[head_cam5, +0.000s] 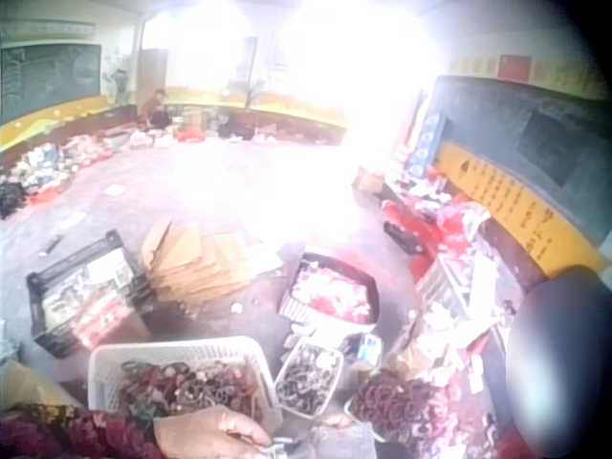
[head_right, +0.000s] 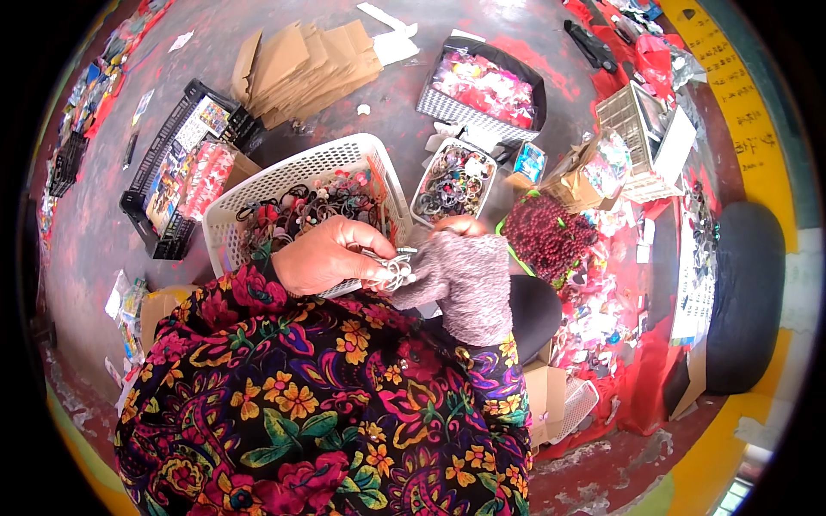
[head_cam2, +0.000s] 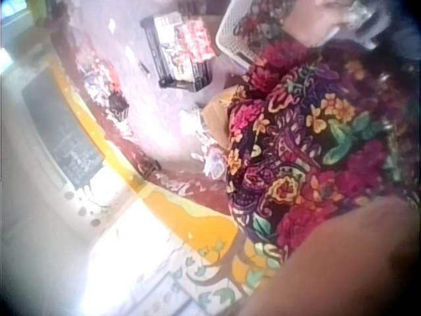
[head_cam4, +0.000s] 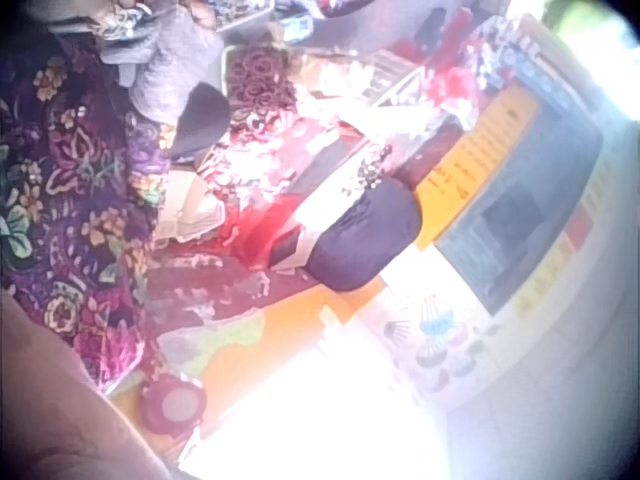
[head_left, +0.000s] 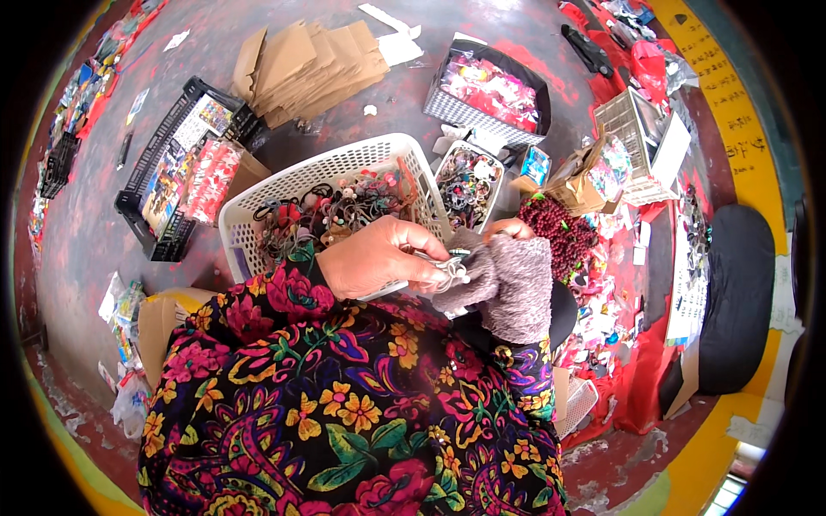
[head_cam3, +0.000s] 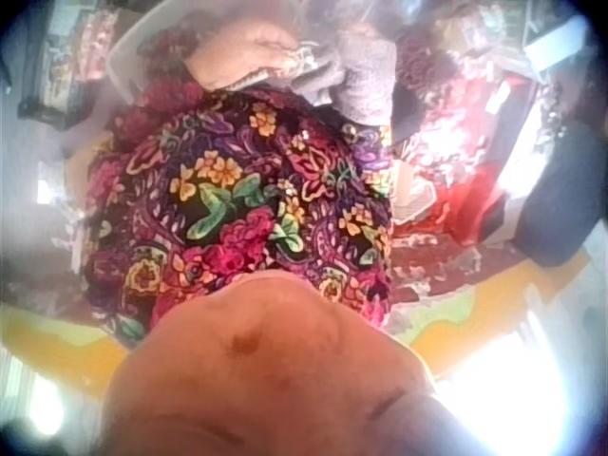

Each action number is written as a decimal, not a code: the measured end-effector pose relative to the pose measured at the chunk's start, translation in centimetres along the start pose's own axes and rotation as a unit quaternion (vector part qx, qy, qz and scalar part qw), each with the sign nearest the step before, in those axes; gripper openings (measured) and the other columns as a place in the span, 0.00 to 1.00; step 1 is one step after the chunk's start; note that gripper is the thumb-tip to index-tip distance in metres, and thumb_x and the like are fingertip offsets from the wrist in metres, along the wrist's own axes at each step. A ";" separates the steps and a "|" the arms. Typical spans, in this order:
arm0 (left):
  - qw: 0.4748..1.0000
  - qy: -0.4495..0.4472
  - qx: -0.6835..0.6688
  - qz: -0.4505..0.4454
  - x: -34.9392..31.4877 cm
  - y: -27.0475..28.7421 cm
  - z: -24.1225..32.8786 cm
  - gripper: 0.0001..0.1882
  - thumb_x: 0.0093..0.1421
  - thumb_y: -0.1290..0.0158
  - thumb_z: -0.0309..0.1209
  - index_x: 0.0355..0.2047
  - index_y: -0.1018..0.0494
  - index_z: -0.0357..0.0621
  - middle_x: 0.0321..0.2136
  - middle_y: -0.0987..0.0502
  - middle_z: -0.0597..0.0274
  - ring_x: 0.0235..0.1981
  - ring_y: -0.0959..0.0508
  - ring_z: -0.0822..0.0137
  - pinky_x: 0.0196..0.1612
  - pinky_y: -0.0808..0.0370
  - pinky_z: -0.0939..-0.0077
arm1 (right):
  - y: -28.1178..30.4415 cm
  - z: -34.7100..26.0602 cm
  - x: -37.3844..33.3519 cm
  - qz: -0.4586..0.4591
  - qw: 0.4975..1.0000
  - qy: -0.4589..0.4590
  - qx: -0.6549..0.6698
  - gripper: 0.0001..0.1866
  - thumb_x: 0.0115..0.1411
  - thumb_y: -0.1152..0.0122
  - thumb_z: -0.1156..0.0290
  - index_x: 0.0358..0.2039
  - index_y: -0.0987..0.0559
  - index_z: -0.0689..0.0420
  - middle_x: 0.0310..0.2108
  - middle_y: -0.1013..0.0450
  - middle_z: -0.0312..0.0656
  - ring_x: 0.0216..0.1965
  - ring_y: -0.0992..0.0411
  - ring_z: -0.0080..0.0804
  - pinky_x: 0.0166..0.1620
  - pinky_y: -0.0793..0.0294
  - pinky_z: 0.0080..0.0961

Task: The person sits on the floor and cleans small jewelry items one by one using a cloth. They pick each item from a white basket, wipe it thoroughly, and place it into a smaller container. The process is repeated for multiple items throughout the clip.

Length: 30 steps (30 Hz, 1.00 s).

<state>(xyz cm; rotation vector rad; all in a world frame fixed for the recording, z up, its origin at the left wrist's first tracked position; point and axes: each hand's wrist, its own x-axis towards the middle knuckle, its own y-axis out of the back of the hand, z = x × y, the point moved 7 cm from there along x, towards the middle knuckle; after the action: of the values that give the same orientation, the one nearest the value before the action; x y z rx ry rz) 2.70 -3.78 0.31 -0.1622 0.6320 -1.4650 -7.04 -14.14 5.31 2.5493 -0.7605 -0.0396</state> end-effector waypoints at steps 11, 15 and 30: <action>0.989 -0.092 -0.110 -0.022 -0.1 0.5 0.7 0.10 0.58 0.52 0.23 0.40 0.29 0.32 0.34 0.25 0.62 0.34 0.26 0.75 0.39 0.30 0.81 | 0.2 -0.9 0.2 0.016 0.993 0.017 0.118 0.16 0.58 0.48 0.69 0.45 0.31 0.62 0.40 0.29 0.42 0.36 0.30 0.26 0.36 0.30 0.20; 0.987 -0.074 -0.145 -0.010 0.4 0.6 0.0 0.09 0.58 0.53 0.23 0.39 0.29 0.32 0.34 0.24 0.60 0.35 0.26 0.74 0.39 0.30 0.81 | -1.2 -3.2 -0.2 -0.085 0.956 0.214 -0.184 0.23 0.43 0.42 0.81 0.44 0.31 0.63 0.43 0.31 0.50 0.41 0.29 0.43 0.40 0.29 0.32; 0.962 -0.167 0.198 0.085 0.2 0.2 1.6 0.04 0.58 0.50 0.22 0.33 0.29 0.35 0.23 0.27 0.64 0.25 0.30 0.78 0.29 0.31 0.81 | -2.5 1.3 -0.4 -0.048 0.973 -0.133 0.181 0.13 0.53 0.40 0.71 0.38 0.23 0.62 0.24 0.28 0.34 0.24 0.31 0.16 0.26 0.33 0.13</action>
<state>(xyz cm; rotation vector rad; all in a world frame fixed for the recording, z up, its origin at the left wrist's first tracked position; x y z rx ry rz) 3.61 -4.40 1.46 -0.0391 0.0707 -1.3293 -6.27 -12.67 3.01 2.9678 -0.8031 -0.3053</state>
